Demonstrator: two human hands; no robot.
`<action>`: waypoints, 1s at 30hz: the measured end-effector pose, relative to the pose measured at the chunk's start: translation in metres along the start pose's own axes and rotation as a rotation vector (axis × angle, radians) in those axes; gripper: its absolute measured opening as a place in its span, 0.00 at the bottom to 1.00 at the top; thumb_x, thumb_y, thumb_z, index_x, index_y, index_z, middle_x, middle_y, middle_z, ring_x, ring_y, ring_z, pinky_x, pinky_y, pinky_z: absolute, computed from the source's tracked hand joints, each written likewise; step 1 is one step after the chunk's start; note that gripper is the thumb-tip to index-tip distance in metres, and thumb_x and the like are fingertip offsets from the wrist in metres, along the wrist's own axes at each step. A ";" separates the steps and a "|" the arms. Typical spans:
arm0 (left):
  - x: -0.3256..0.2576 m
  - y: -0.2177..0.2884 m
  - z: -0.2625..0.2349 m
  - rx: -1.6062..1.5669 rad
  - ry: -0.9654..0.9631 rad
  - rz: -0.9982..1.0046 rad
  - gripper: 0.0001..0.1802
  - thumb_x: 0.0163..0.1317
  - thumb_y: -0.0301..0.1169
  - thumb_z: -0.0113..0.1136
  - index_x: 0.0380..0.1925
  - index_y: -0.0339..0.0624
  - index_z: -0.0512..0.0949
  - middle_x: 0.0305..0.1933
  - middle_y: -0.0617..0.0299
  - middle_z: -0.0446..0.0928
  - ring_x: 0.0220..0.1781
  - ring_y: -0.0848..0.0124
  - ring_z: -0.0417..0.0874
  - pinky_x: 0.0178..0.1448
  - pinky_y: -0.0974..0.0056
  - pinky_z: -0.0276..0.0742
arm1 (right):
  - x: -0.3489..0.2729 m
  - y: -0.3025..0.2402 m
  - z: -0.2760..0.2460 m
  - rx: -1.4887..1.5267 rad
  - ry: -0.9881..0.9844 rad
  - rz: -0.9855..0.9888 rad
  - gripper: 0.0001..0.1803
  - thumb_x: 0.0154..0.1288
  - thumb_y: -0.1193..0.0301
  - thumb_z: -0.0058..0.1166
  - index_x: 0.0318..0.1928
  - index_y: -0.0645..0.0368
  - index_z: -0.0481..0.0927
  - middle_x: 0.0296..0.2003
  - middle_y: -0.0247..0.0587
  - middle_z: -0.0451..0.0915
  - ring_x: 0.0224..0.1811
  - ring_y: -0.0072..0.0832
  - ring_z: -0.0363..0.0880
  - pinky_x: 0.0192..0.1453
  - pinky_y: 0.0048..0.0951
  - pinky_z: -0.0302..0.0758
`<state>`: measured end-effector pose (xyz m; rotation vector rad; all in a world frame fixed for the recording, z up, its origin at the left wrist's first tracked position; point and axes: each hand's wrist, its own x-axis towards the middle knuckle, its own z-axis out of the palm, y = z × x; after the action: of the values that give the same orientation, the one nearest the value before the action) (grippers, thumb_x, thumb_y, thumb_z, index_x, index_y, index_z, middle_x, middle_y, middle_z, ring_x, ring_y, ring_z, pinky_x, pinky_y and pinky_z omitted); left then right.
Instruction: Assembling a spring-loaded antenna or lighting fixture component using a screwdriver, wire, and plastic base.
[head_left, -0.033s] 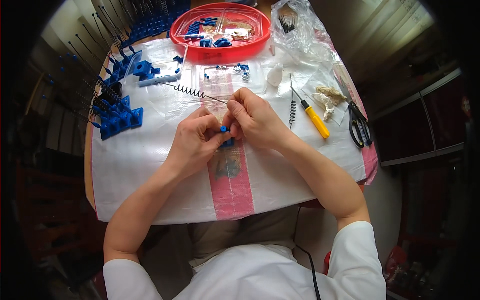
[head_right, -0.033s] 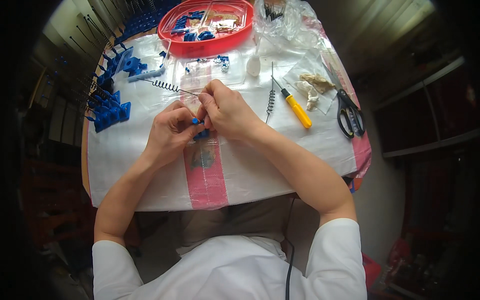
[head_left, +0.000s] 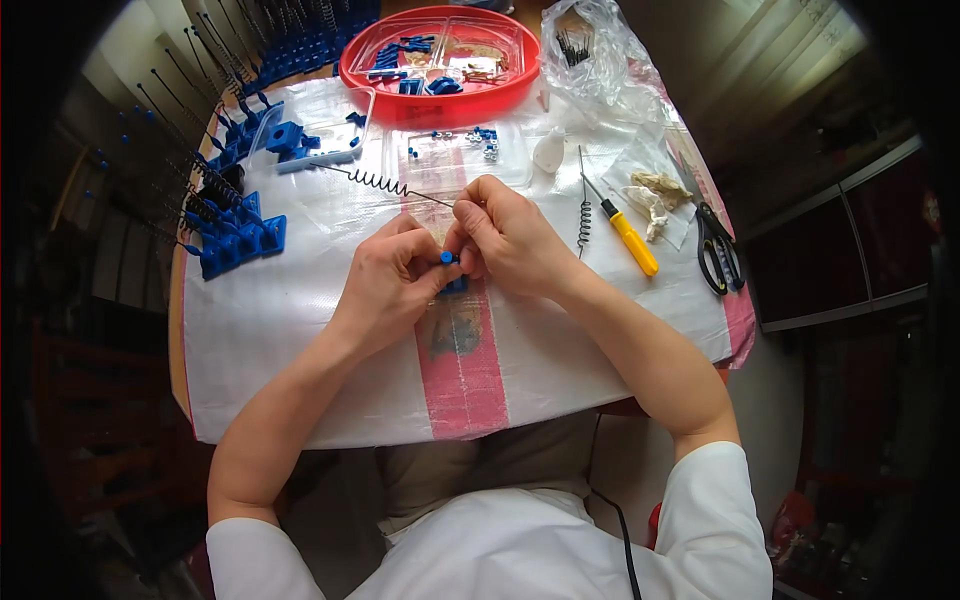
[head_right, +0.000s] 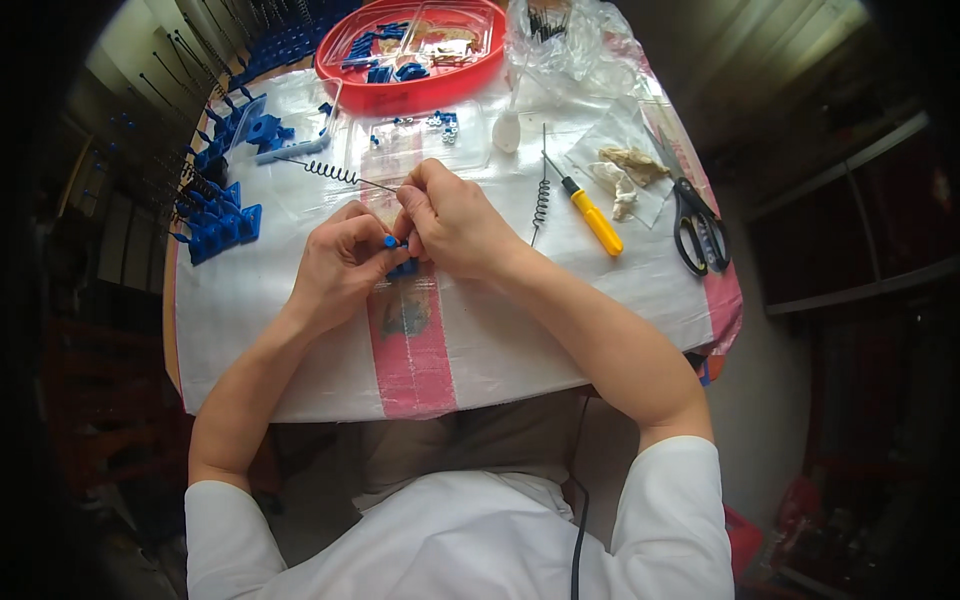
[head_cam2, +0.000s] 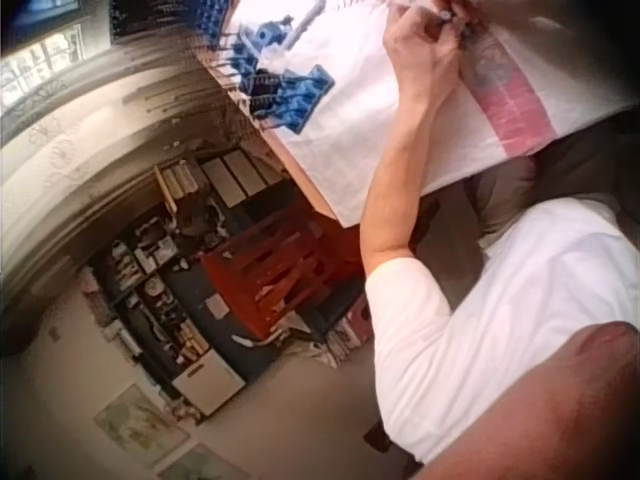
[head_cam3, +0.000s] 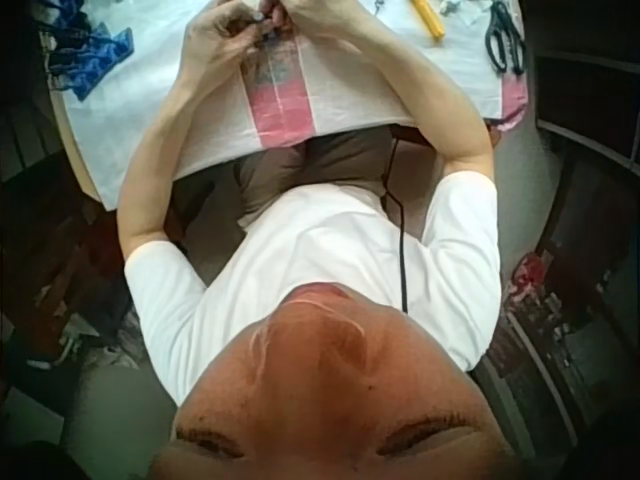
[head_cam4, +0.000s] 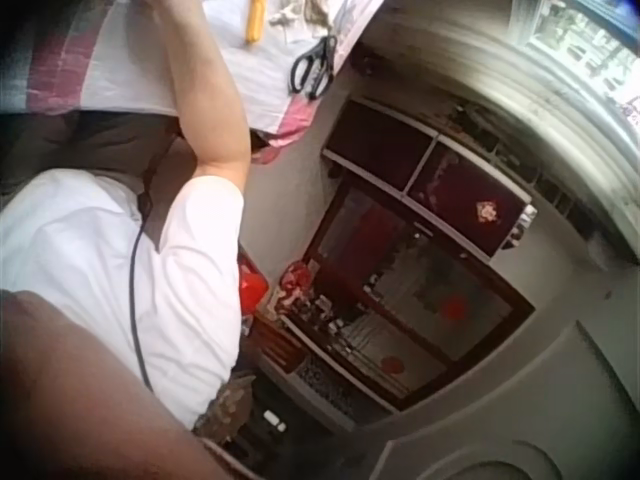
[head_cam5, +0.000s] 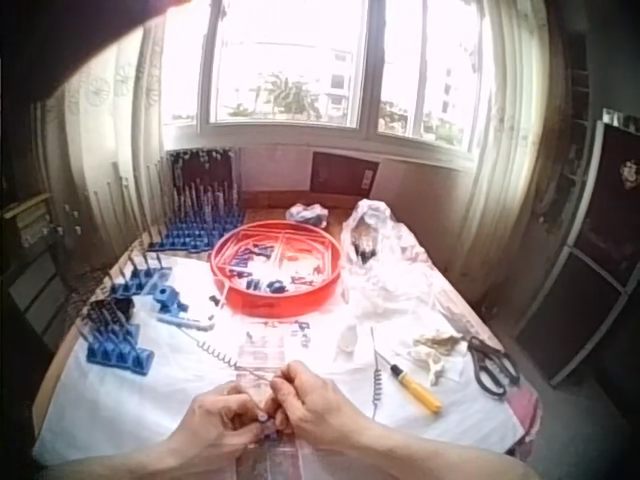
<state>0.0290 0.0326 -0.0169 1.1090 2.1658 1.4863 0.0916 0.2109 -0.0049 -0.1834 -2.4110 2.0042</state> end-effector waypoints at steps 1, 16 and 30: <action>0.001 -0.001 -0.001 -0.013 -0.009 -0.011 0.05 0.54 0.20 0.67 0.27 0.33 0.78 0.32 0.62 0.71 0.28 0.74 0.75 0.34 0.67 0.72 | 0.001 0.001 0.000 -0.006 0.001 -0.009 0.10 0.79 0.67 0.41 0.44 0.63 0.68 0.29 0.38 0.81 0.24 0.17 0.77 0.27 0.23 0.76; -0.002 -0.006 0.002 -0.051 0.002 -0.032 0.06 0.56 0.19 0.68 0.29 0.36 0.79 0.34 0.67 0.72 0.29 0.82 0.69 0.33 0.74 0.66 | 0.000 0.000 -0.001 0.002 -0.014 0.001 0.10 0.79 0.67 0.41 0.45 0.62 0.67 0.30 0.39 0.81 0.24 0.17 0.78 0.27 0.22 0.76; 0.001 0.000 0.000 0.103 0.070 0.173 0.10 0.55 0.22 0.70 0.36 0.35 0.80 0.36 0.62 0.76 0.32 0.76 0.77 0.35 0.70 0.73 | 0.002 0.001 -0.005 -0.068 0.097 -0.128 0.09 0.78 0.69 0.43 0.43 0.63 0.70 0.29 0.36 0.80 0.26 0.15 0.76 0.29 0.20 0.74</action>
<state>0.0285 0.0334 -0.0170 1.3286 2.2662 1.5201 0.0905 0.2164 -0.0051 -0.1204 -2.3685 1.8179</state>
